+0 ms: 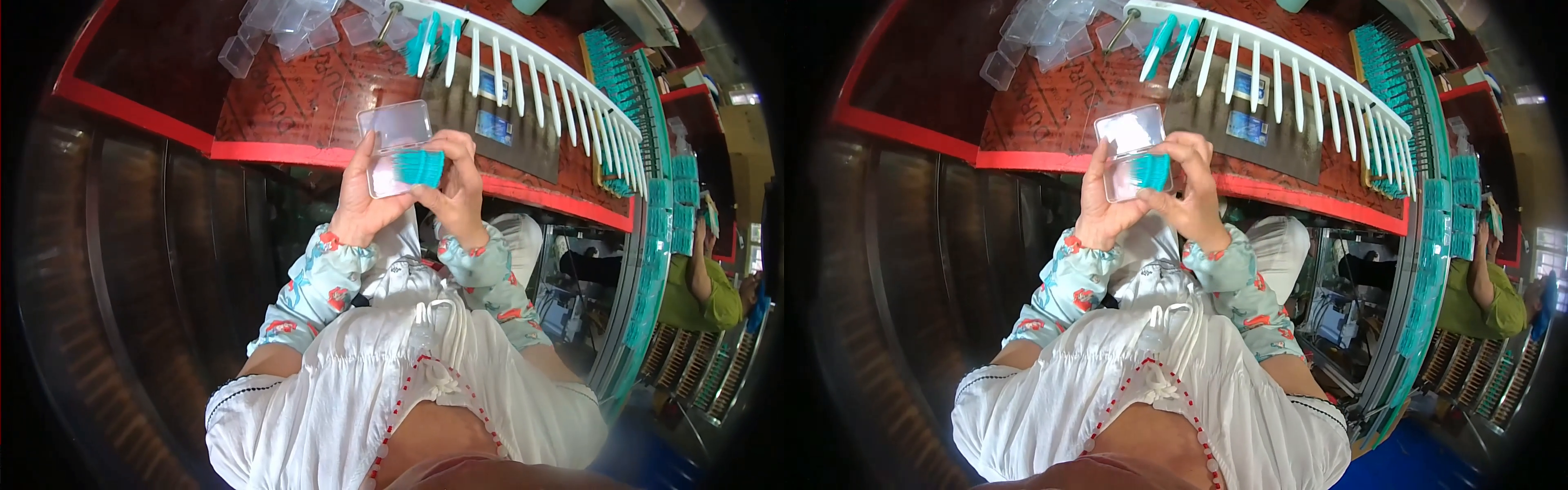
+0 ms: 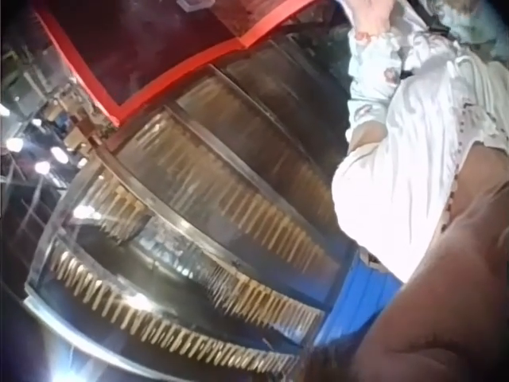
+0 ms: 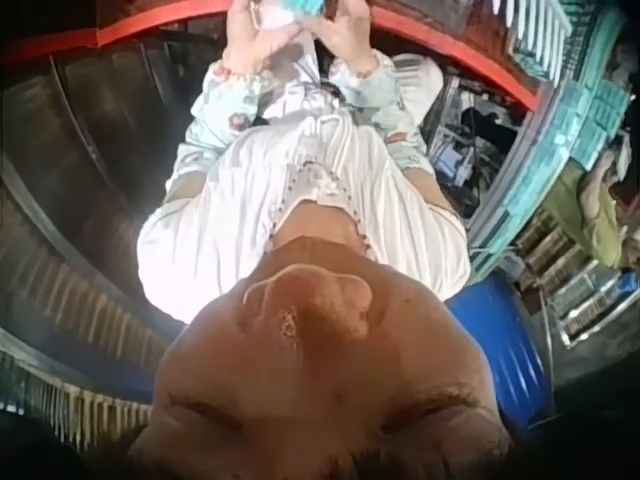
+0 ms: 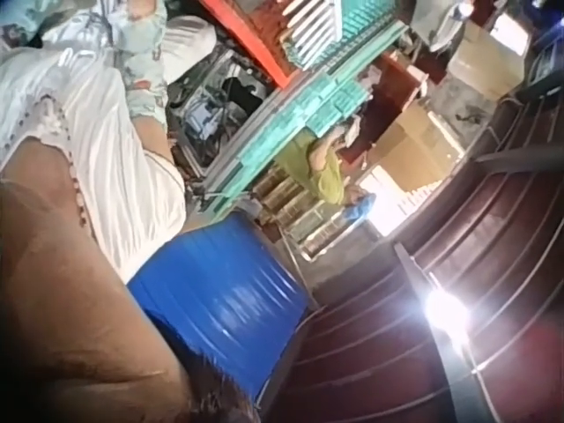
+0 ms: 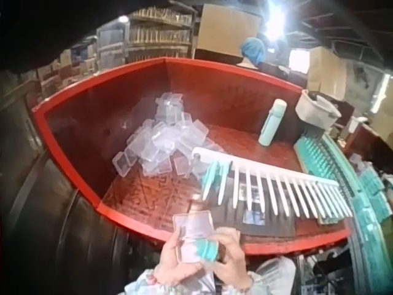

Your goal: Packaging small teal plastic components into individual clear plastic bags.

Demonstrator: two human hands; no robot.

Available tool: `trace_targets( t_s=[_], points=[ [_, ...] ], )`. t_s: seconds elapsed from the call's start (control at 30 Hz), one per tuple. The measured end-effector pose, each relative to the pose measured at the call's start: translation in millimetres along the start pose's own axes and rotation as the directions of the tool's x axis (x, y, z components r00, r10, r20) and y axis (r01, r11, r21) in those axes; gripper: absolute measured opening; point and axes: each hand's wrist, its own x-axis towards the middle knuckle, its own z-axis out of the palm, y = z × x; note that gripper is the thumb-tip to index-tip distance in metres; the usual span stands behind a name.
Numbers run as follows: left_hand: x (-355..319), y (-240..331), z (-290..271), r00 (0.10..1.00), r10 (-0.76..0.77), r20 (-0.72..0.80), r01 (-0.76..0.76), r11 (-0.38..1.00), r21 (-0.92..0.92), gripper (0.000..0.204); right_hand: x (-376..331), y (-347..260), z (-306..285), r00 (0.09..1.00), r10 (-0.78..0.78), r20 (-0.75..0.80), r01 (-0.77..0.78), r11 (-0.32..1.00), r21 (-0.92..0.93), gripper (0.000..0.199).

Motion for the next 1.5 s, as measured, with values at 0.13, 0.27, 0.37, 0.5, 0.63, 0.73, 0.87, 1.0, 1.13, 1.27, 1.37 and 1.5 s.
trace_targets(
  t_s=[0.13, 0.27, 0.37, 0.5, 0.63, 0.73, 0.87, 1.0, 1.13, 1.27, 1.37, 1.5],
  points=[
    [-1, -2, -7, 1.000, 0.008, -0.019, -0.007, 0.999, 0.054, 0.063, -6, 3, -9, 0.978, 0.195, 0.080, -0.199, 0.979, 0.046, 0.051],
    [-1, -2, 1, 0.980, 0.152, -0.132, -0.108, 0.951, 0.291, 0.066, -11, 19, -16, 0.960, 0.202, 0.194, -0.231, 0.964, 0.136, 0.051],
    [3, -8, -9, 0.977, 0.162, -0.138, -0.117, 0.951, 0.287, 0.062, -10, 12, -12, 0.920, 0.257, 0.297, -0.275, 0.961, 0.021, 0.059],
    [3, -10, -2, 0.988, 0.080, -0.129, -0.036, 0.949, 0.314, 0.055, -10, 6, -2, 0.948, 0.285, 0.144, -0.298, 0.951, 0.077, 0.068],
    [1, -2, -18, 0.994, 0.101, -0.042, -0.090, 0.975, 0.205, 0.058, -7, 5, 1, 0.960, 0.143, 0.242, -0.060, 0.945, -0.321, 0.076],
    [4, 11, -13, 0.989, 0.129, -0.068, -0.111, 0.969, 0.222, 0.067, 8, 17, -3, 0.968, 0.121, 0.218, -0.040, 0.939, -0.343, 0.070],
    [9, 15, -6, 0.969, 0.143, -0.202, -0.083, 0.956, 0.281, 0.067, 71, 47, 15, 0.875, 0.336, -0.348, -0.207, 0.911, 0.358, 0.047],
    [-1, 19, -3, 0.966, 0.175, -0.188, -0.107, 0.940, 0.324, 0.068, 110, 57, 11, 0.936, 0.119, -0.331, -0.128, 0.992, -0.004, 0.033],
    [-12, 22, -4, 0.946, 0.229, -0.228, -0.159, 0.945, 0.287, 0.067, 110, 32, 27, 0.861, 0.303, -0.409, -0.019, 0.822, 0.569, 0.038],
    [-11, 11, 0, 0.940, 0.213, -0.268, -0.119, 0.938, 0.325, 0.064, 107, 57, 12, 0.884, 0.281, -0.373, -0.028, 0.829, 0.558, 0.038],
    [-9, 12, -2, 0.945, 0.187, -0.268, -0.103, 0.949, 0.298, 0.062, 90, 43, 12, 0.881, 0.389, -0.268, -0.117, 0.730, 0.673, 0.039],
    [-6, 3, 4, 0.981, 0.073, -0.179, -0.010, 0.945, 0.327, 0.061, 49, -7, -2, 0.952, 0.285, -0.112, -0.218, 0.888, 0.405, 0.040]
  ],
)
